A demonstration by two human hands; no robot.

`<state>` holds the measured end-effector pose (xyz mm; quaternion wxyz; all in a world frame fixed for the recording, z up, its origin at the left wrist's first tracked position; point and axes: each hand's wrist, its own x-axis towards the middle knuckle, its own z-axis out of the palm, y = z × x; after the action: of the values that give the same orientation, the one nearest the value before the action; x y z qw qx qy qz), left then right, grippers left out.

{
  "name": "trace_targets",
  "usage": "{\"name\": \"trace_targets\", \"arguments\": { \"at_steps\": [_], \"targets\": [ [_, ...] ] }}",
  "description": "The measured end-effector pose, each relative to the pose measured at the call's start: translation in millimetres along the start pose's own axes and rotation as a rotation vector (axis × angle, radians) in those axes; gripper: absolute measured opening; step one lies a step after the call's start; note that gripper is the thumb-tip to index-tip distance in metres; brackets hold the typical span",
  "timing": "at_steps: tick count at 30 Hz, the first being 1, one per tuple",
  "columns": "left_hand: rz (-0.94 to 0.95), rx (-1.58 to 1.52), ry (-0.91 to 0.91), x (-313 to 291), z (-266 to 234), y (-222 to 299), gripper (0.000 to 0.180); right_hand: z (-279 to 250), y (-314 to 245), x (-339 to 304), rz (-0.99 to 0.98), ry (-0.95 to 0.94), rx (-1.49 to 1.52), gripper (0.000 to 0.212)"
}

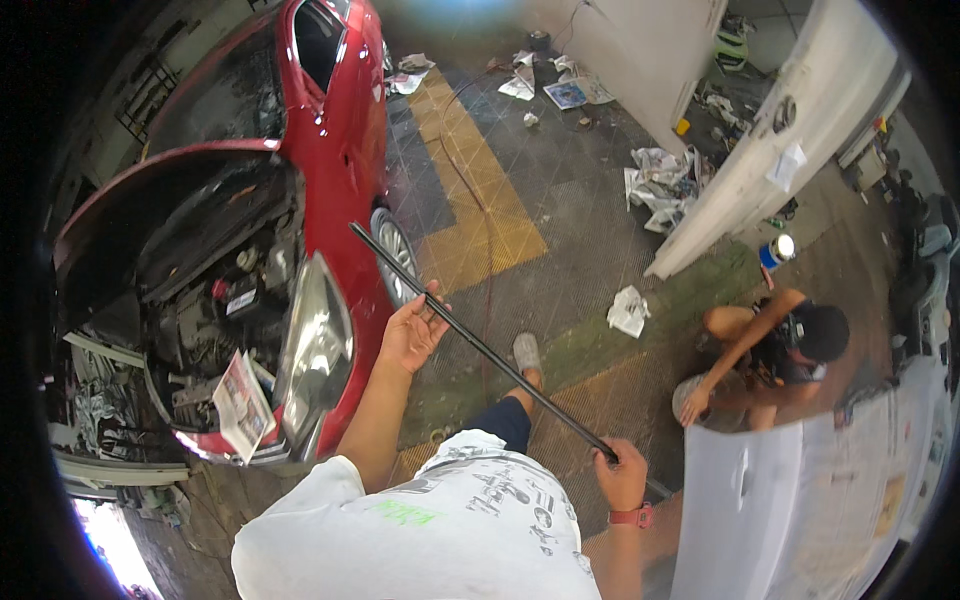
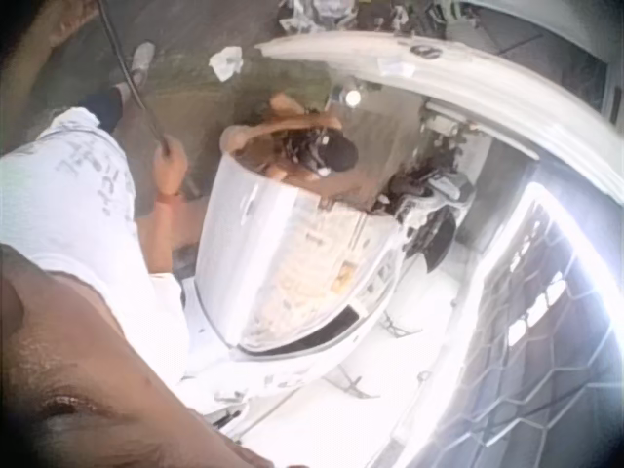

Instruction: The person retrieves a long black rubber weather stripping, measures it against the car door frame, and installs it along the top edge of the driver's side door. The person then closes the door to check the fit.

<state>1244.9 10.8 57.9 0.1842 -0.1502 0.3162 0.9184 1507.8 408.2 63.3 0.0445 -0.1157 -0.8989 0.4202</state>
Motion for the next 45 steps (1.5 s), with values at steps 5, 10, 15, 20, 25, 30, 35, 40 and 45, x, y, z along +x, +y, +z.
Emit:
{"name": "trace_targets", "arguments": {
  "at_steps": [5, 10, 15, 20, 25, 30, 35, 40, 45],
  "targets": [
    [0.018, 0.041, -0.042, 174, 58, 32, 0.048, 25, 20, 160, -0.022, 0.063, -0.037, 0.015],
    [0.008, 0.03, -0.109, 287, 113, 89, 0.053, 11, -2, 322, 0.026, -0.01, 0.065, 0.015],
    [0.07, 0.054, -0.108, 404, 149, 130, 0.053, 22, 15, 489, 0.027, -0.123, 0.107, 0.015],
    [0.181, 0.025, 0.07, 521, 175, 186, 0.048, 54, 15, 661, -0.046, -0.219, 0.148, 0.017],
    [0.318, -0.035, 0.252, 611, 190, 257, 0.042, 72, -32, 859, -0.194, -0.377, 0.11, 0.02],
    [0.519, -0.168, 0.418, 678, 196, 334, 0.047, 70, -102, 1044, -0.31, -0.534, 0.012, 0.022],
    [0.644, -0.292, 0.485, 738, 200, 380, 0.041, 91, -143, 1196, -0.519, -0.585, -0.181, 0.026],
    [0.663, -0.442, 0.549, 829, 182, 450, 0.038, 155, -190, 1325, -0.626, -0.596, -0.279, 0.025],
    [0.675, -0.362, 0.49, 931, 144, 545, 0.041, 232, -253, 1430, -0.648, -0.57, -0.235, 0.021]
  ]
}}
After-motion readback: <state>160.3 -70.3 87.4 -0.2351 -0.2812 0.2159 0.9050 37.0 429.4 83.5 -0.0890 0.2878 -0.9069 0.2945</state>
